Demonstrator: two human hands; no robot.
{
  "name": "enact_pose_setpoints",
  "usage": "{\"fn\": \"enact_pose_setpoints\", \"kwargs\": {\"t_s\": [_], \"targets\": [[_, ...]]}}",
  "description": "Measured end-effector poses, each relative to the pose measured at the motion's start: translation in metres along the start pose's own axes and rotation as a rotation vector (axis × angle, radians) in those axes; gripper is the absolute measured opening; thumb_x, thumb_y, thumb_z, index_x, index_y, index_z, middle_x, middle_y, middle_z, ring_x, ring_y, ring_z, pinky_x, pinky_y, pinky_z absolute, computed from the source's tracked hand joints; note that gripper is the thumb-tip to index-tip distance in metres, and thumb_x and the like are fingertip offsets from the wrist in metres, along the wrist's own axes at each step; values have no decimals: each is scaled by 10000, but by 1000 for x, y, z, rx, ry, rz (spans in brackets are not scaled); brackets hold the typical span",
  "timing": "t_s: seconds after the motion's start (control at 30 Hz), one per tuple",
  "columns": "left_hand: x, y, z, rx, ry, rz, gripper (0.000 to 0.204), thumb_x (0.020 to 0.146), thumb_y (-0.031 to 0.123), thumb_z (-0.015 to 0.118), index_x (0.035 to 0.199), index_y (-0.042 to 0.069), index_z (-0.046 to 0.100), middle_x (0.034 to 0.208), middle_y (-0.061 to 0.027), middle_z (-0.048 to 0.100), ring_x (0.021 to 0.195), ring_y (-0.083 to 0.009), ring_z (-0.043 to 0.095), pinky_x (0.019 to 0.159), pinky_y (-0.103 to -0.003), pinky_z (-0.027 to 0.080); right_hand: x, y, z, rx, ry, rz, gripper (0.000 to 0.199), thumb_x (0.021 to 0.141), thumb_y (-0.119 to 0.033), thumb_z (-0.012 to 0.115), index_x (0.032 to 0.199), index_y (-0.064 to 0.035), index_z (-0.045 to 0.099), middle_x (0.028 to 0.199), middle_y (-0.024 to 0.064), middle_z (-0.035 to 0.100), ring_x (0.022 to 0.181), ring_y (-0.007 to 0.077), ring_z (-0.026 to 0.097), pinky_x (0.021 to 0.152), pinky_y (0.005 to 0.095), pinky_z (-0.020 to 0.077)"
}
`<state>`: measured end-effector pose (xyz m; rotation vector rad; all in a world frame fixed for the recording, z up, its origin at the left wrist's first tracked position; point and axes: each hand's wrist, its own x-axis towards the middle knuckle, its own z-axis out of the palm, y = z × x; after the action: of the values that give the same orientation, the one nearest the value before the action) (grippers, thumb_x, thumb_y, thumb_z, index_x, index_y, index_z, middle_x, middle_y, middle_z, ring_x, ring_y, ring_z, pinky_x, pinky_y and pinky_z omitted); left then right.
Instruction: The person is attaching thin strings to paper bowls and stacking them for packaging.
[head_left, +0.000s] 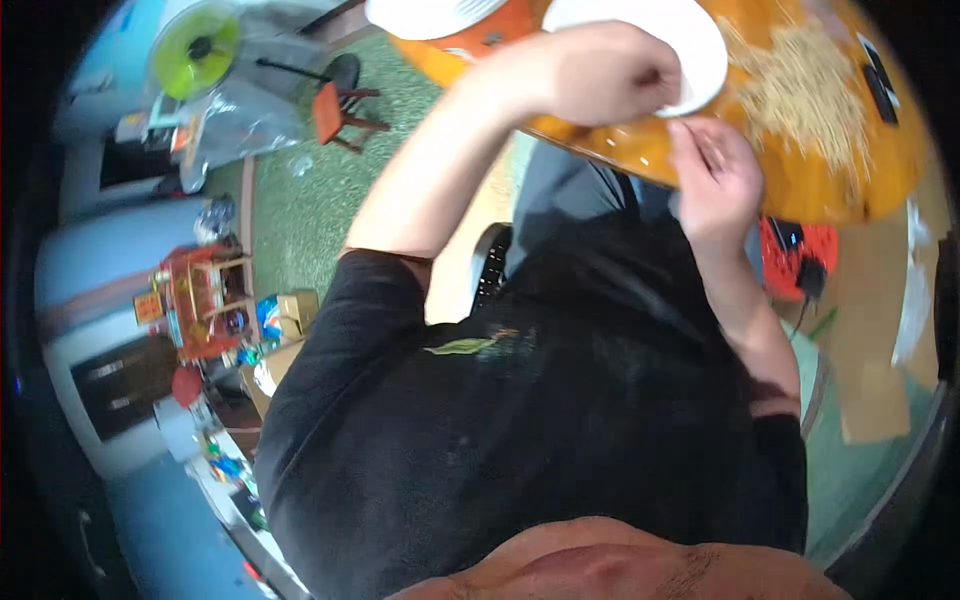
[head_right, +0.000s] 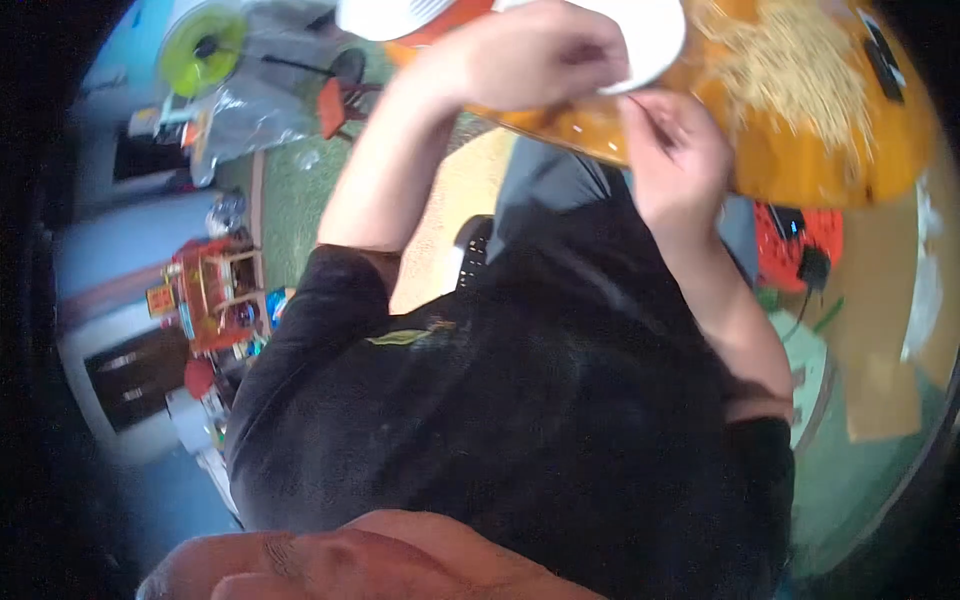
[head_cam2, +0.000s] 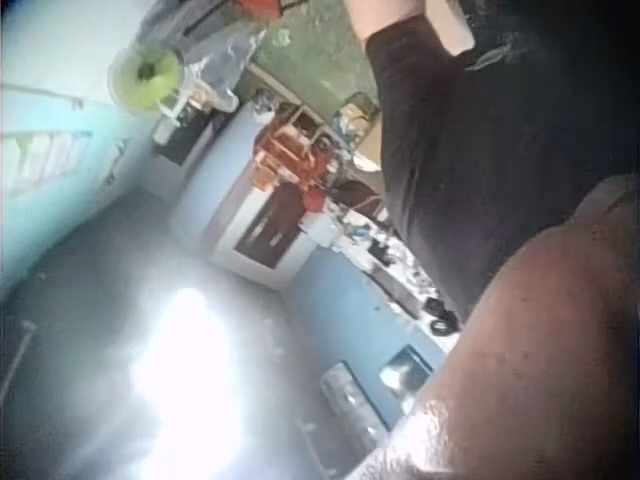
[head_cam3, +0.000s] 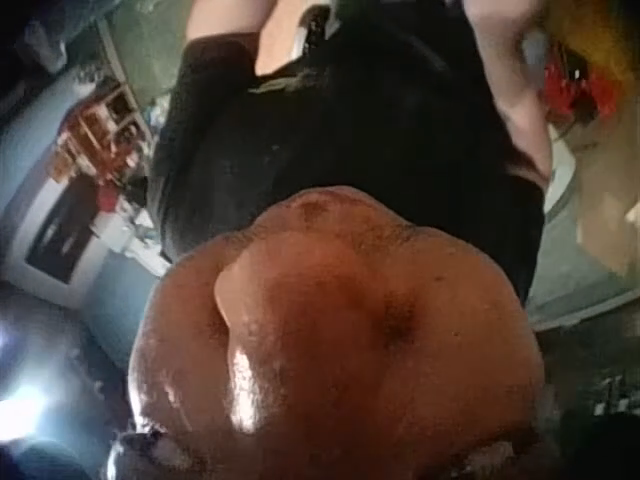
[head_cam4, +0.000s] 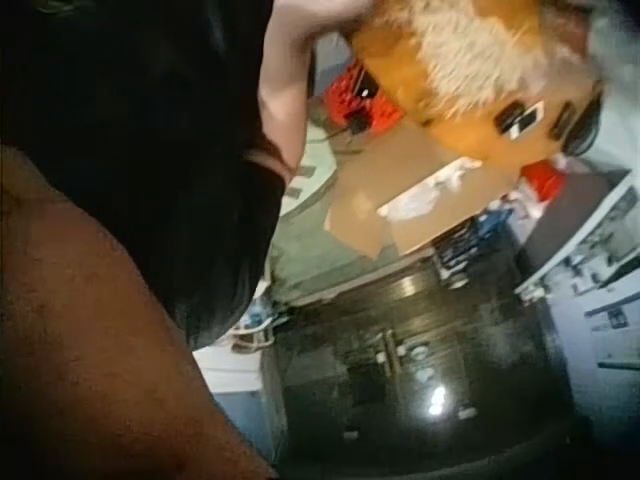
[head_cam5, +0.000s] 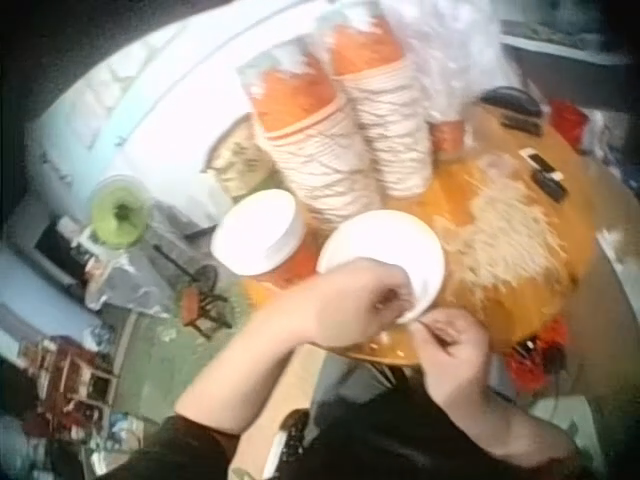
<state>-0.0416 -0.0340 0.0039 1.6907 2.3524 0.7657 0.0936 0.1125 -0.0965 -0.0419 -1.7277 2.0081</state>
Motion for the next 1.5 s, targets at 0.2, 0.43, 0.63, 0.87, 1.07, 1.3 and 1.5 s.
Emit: {"fn": "enact_pose_setpoints", "kwargs": {"t_s": [0.2,0.43,0.63,0.87,1.07,1.3,1.5], "targets": [[-16,30,-13,-51,153,-128,120,914,142,658,954,52,728,852,-146,724,829,-308,725,749,-397,567,-4,-22,-1,-84,-18,99,70,1008,-33,653,1043,28,655,890,13,675,756,62,623,696,207,501],[-17,39,7,-244,299,-158,88,877,81,738,946,30,756,828,-136,754,769,-255,753,701,-337,587,4,-11,0,-64,-55,101,58,1022,-29,614,1014,26,632,860,32,676,785,79,633,759,227,505],[-14,52,15,-244,355,-291,111,837,90,789,925,23,773,807,-133,750,737,-249,751,684,-338,591,6,-14,-5,-42,-73,109,71,1031,-31,592,1022,32,624,854,43,672,780,80,633,743,227,513],[-17,51,15,-151,446,-270,181,826,150,807,976,51,792,849,-139,759,780,-297,749,713,-364,590,9,-26,-5,-115,-67,246,77,1008,-56,640,1032,14,663,849,18,680,693,66,612,666,218,506],[-17,52,19,-229,496,-360,104,874,117,734,923,35,775,802,-117,743,730,-287,724,698,-384,569,21,-41,-17,-61,-258,347,132,972,-113,716,1023,8,708,906,-4,702,822,50,626,756,193,480],[-6,74,5,-390,379,-536,130,957,-23,666,1084,-39,692,925,-79,737,849,-116,675,763,-278,543,32,-67,-37,-408,-342,151,90,992,-74,664,1020,9,685,903,17,708,804,43,644,727,201,510],[-8,74,9,-455,378,-507,115,969,-26,668,1084,-31,681,940,-46,722,864,-97,662,776,-264,540,44,-97,-37,-801,-415,-248,80,990,-35,628,1034,20,667,882,19,643,746,66,583,667,220,457]]}}
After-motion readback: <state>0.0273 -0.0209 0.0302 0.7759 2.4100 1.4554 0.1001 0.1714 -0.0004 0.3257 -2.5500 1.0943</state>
